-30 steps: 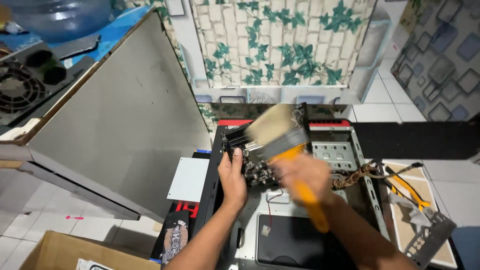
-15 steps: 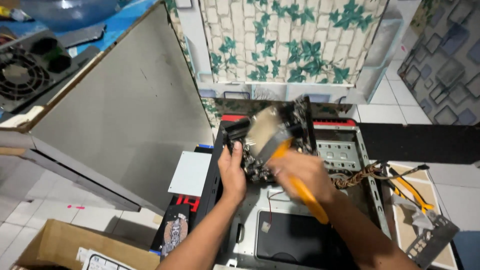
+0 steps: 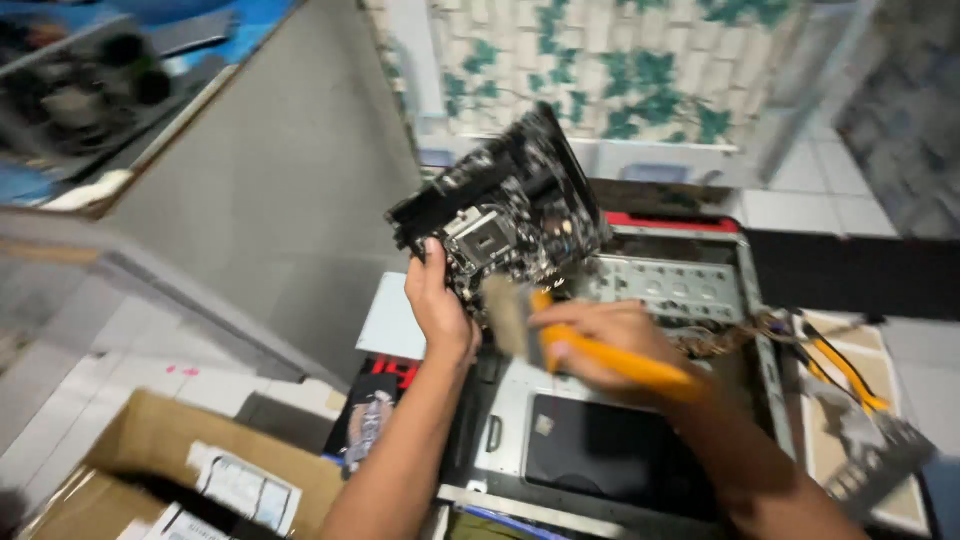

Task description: The person removes a motherboard from a computer case and uses a brush to clean dust off its surface. They then place the motherboard back into the case and handle a small component.

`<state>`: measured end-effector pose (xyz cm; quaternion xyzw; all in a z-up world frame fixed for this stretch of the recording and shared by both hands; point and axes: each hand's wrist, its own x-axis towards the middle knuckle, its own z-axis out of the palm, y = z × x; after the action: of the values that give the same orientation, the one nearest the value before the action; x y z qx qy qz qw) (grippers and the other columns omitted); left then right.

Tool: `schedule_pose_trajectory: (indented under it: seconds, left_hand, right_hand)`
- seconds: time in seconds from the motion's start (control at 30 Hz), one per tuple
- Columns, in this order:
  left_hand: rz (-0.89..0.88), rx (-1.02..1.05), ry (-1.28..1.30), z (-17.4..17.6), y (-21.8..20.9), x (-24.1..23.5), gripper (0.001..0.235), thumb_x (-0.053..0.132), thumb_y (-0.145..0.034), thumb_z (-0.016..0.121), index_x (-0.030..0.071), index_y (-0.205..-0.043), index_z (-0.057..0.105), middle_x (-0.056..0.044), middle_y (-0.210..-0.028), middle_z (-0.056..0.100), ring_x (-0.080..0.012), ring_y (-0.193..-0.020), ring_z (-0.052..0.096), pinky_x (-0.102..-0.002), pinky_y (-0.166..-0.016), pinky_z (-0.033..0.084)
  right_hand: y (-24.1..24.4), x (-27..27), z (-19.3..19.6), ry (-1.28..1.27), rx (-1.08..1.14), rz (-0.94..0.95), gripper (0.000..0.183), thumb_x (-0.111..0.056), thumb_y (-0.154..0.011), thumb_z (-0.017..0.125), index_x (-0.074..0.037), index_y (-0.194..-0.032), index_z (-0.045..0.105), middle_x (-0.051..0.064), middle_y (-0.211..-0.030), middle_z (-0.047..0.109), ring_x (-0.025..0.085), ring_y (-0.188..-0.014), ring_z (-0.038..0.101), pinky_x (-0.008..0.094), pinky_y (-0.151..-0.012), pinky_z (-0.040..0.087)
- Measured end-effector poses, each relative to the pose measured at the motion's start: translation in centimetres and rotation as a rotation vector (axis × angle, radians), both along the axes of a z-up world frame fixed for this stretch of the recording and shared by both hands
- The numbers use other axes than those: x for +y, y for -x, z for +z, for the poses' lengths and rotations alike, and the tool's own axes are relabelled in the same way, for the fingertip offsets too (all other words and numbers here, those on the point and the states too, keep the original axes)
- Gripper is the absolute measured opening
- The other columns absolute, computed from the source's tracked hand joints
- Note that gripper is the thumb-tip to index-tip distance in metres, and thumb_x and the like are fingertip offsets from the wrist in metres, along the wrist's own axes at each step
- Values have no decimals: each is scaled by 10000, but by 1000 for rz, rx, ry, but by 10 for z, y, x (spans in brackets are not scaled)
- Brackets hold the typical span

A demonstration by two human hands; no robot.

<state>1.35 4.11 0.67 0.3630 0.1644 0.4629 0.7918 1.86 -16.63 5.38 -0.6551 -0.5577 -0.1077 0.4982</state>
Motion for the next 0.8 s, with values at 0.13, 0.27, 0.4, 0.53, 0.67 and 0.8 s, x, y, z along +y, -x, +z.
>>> schedule_pose_trajectory:
  seconds: [0.13,0.27,0.4,0.53,0.67,0.8]
  left_hand:
    - [205,-72,134,51,77,14,282,317,-996,645,54,-1097,658,-91,-934,679,-186,-862,661,-363,-827,585]
    - [552,-126,217,40,169,36,195,248,-982,619,57,-1021,599,-117,-1005,699,-211,-908,684,-372,-837,590]
    - [724,51,310,21,240,14,238,295,-1008,581,60,-1035,607,-121,-1001,713,-195,-889,683,-337,-808,580]
    - [612,51,273,3,267,-17,216,264,-1013,585,63,-934,589,-131,-967,715,-223,-877,684,-373,-816,572]
    - [424,39,250,-4,266,-44,241,244,-1013,568,13,-1057,623,-187,-953,738,-272,-819,712,-399,-726,587]
    - [404,17,235,-18,263,-48,281,236,-988,642,114,-776,504,-67,-718,581,-175,-686,589,-354,-642,524]
  right_hand:
    - [0,-23,-32,-226,475,-90,419,-140,-833,751,9,-1211,650,156,-859,761,198,-653,712,320,-602,581]
    - [34,-23,-17,208,134,-406,258,-297,-809,763,-198,-1047,780,13,-997,762,168,-905,707,325,-834,492]
    - [76,-13,-15,1,-131,81,390,-181,-834,797,-220,-1169,602,-26,-1015,744,69,-780,768,195,-698,606]
    - [143,-31,17,110,362,207,367,10,-762,719,-43,-1125,731,160,-1177,772,188,-1046,823,242,-932,693]
    - [120,-56,-154,176,996,97,424,-109,-847,690,98,-1214,730,173,-988,727,202,-837,653,267,-734,419]
    - [216,-11,-84,470,1322,-177,390,-283,-775,857,84,-644,833,127,-499,633,184,-487,537,366,-467,402]
